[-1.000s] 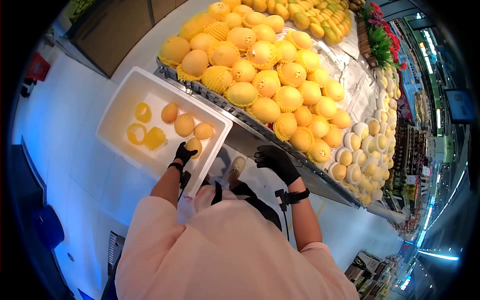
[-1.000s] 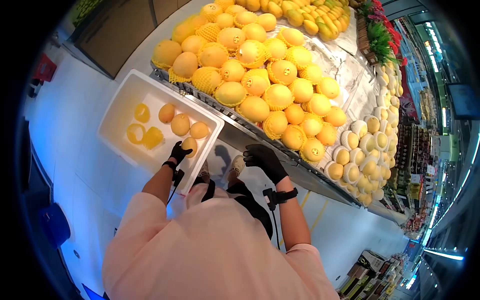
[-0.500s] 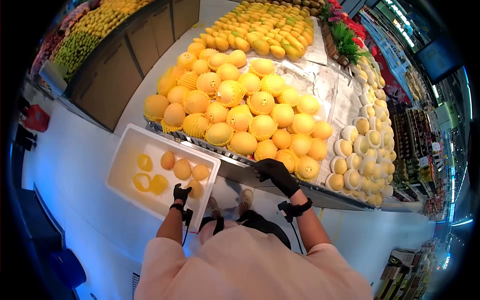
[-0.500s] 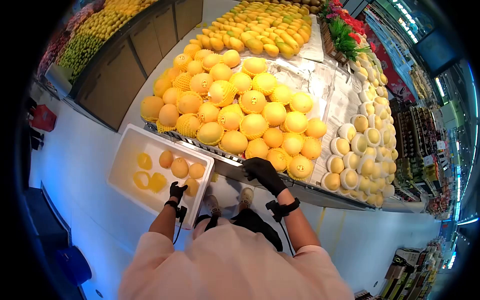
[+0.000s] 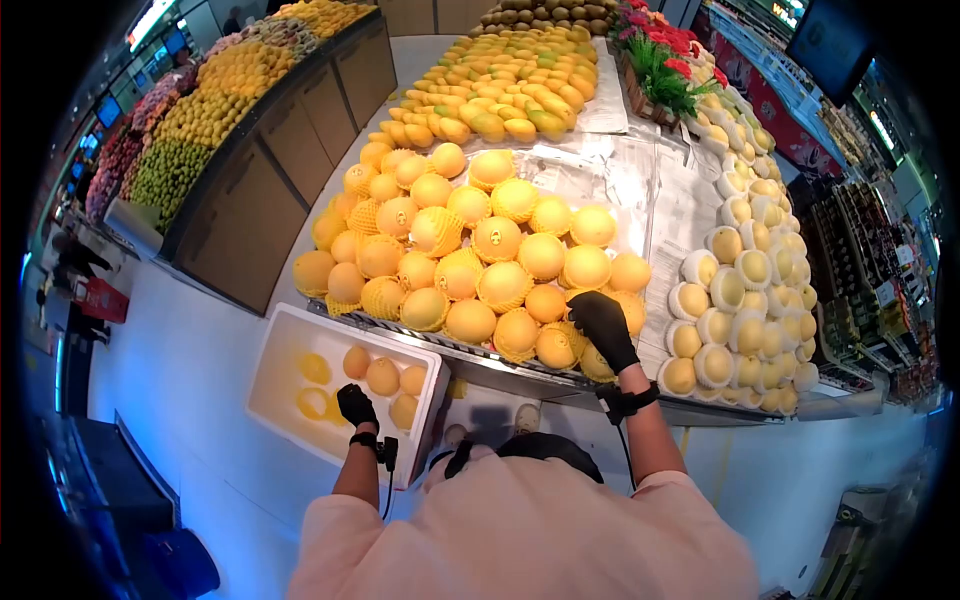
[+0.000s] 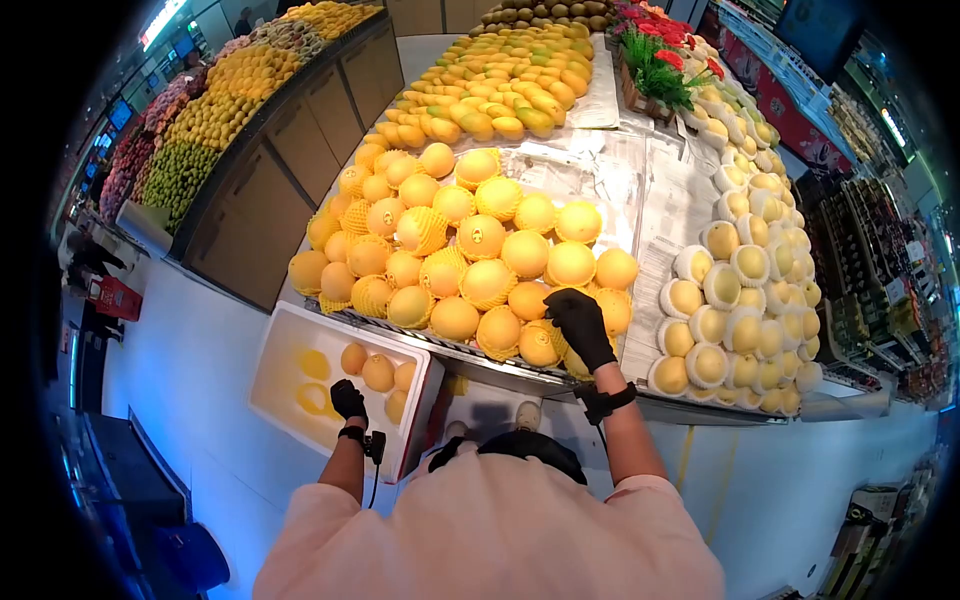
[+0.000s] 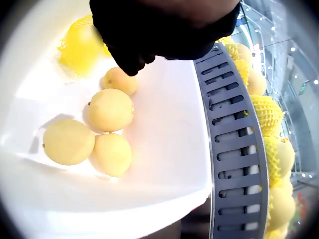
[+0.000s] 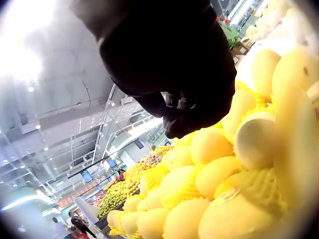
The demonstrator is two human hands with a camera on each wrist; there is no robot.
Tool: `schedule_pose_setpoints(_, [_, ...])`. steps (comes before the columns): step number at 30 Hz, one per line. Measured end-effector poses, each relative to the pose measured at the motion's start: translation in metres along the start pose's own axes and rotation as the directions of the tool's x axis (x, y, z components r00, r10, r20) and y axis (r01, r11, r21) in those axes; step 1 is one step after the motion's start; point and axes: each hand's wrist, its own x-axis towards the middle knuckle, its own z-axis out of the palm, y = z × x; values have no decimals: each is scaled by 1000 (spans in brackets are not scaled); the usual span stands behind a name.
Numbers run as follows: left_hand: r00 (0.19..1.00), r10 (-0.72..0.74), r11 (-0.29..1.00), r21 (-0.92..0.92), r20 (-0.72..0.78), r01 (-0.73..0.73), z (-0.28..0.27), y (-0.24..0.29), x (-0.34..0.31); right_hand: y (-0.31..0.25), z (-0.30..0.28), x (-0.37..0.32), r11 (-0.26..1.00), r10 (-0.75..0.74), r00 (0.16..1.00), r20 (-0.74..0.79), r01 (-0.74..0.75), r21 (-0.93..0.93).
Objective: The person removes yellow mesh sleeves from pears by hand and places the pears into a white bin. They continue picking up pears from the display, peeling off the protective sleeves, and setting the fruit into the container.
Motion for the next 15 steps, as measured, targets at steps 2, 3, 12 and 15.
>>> schedule_pose_setpoints(2, [969,221,964,179,-113,-199,-1,1,9,9,-19,2,995,-46,998,-37,49,84])
schedule_pose_setpoints(3, [953,226,968,152,-201,-197,2,16,8,13,-29,3,991,-79,996,-49,83,104])
schedule_pose_setpoints(12, [979,175,938,-287,-99,-197,76,246,-56,8,-91,1,999,-31,988,-151,32,10])
schedule_pose_setpoints(15, [959,275,875,-397,-65,-278,115,280,-66,15,-108,9,999,-47,985,-165,51,20])
